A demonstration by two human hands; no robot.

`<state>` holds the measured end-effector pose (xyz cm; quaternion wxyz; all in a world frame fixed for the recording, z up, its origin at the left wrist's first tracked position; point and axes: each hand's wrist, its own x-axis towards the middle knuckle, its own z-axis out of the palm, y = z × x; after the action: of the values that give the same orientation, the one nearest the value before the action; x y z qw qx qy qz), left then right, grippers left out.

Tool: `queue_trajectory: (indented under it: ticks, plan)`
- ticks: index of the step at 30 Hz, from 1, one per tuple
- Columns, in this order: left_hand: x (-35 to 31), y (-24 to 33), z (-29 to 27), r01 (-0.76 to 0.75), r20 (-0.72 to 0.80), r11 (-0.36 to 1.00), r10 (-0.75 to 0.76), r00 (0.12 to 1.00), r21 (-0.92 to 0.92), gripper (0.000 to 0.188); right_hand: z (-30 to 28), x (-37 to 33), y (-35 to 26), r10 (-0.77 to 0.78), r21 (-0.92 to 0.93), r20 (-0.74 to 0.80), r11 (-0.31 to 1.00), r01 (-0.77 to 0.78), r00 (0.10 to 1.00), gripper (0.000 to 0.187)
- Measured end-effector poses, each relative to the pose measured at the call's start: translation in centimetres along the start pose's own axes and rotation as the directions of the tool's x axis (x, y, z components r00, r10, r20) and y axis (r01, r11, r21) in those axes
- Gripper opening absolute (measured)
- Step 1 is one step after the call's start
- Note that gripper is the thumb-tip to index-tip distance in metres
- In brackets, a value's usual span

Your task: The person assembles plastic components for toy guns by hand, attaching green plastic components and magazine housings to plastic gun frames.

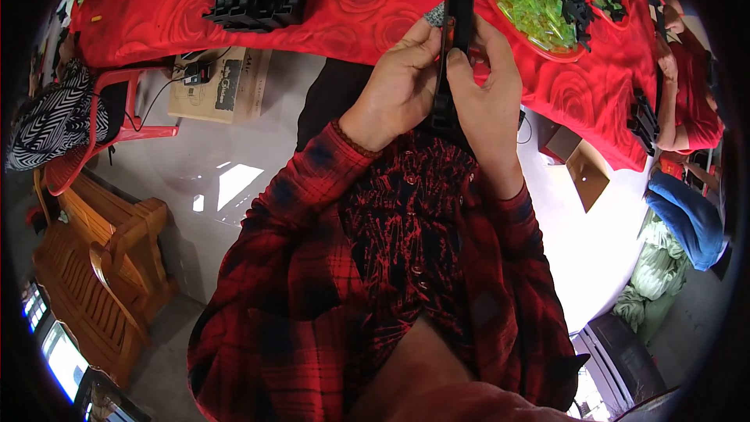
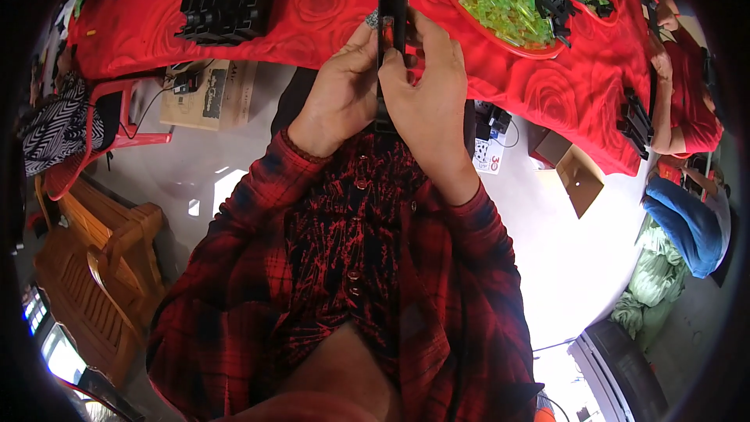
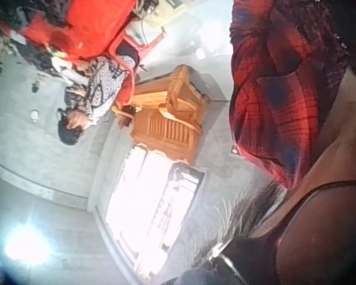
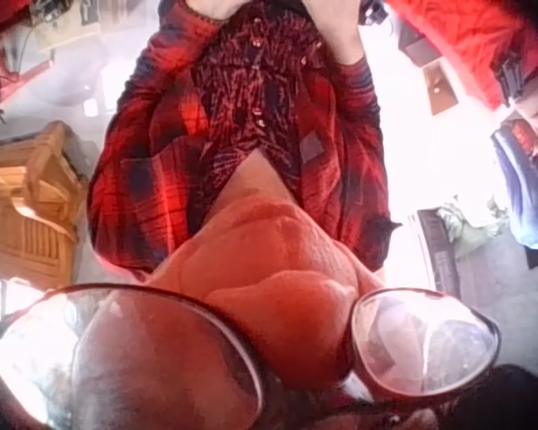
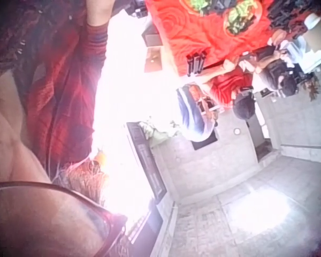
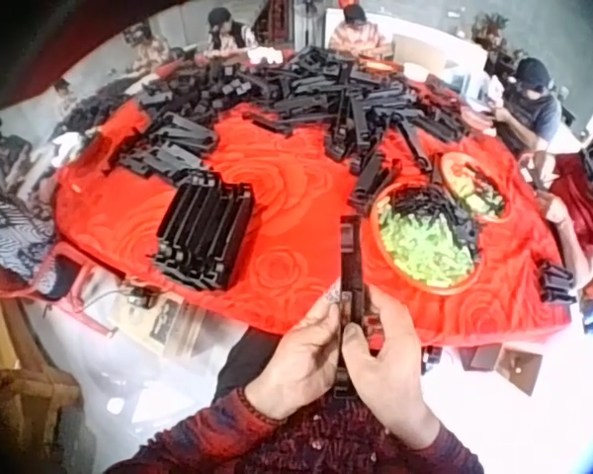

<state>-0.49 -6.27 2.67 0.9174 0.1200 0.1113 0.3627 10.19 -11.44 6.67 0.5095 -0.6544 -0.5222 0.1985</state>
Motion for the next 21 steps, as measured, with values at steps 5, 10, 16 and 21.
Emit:
queue_trajectory:
  ticks: [5, 10, 16, 21]
  plan:
    - [-0.2, 0.0, 0.6, -0.024, -0.059, 0.997, 0.028, 0.998, 0.074, 0.029, -0.1, 0.4, -0.4, 0.004, -0.108, -0.020, 0.994, -0.006, 1.000, 0.042]
    - [-0.5, -0.3, 0.9, -0.042, -0.066, 0.978, 0.056, 0.996, 0.203, 0.035, -1.1, 0.9, 0.0, 0.115, -0.148, 0.115, 0.984, -0.097, 0.987, 0.026]
    - [-0.9, -0.1, 1.3, -0.035, -0.057, 0.956, 0.053, 0.997, 0.290, 0.036, -1.2, 0.9, 0.3, 0.103, -0.083, 0.123, 0.992, -0.093, 0.987, 0.023]
    - [-0.6, -0.9, 0.7, -0.009, -0.138, 0.930, 0.064, 0.988, 0.367, 0.034, -0.5, 0.1, 0.7, 0.156, -0.208, 0.067, 0.968, -0.139, 0.986, 0.023]
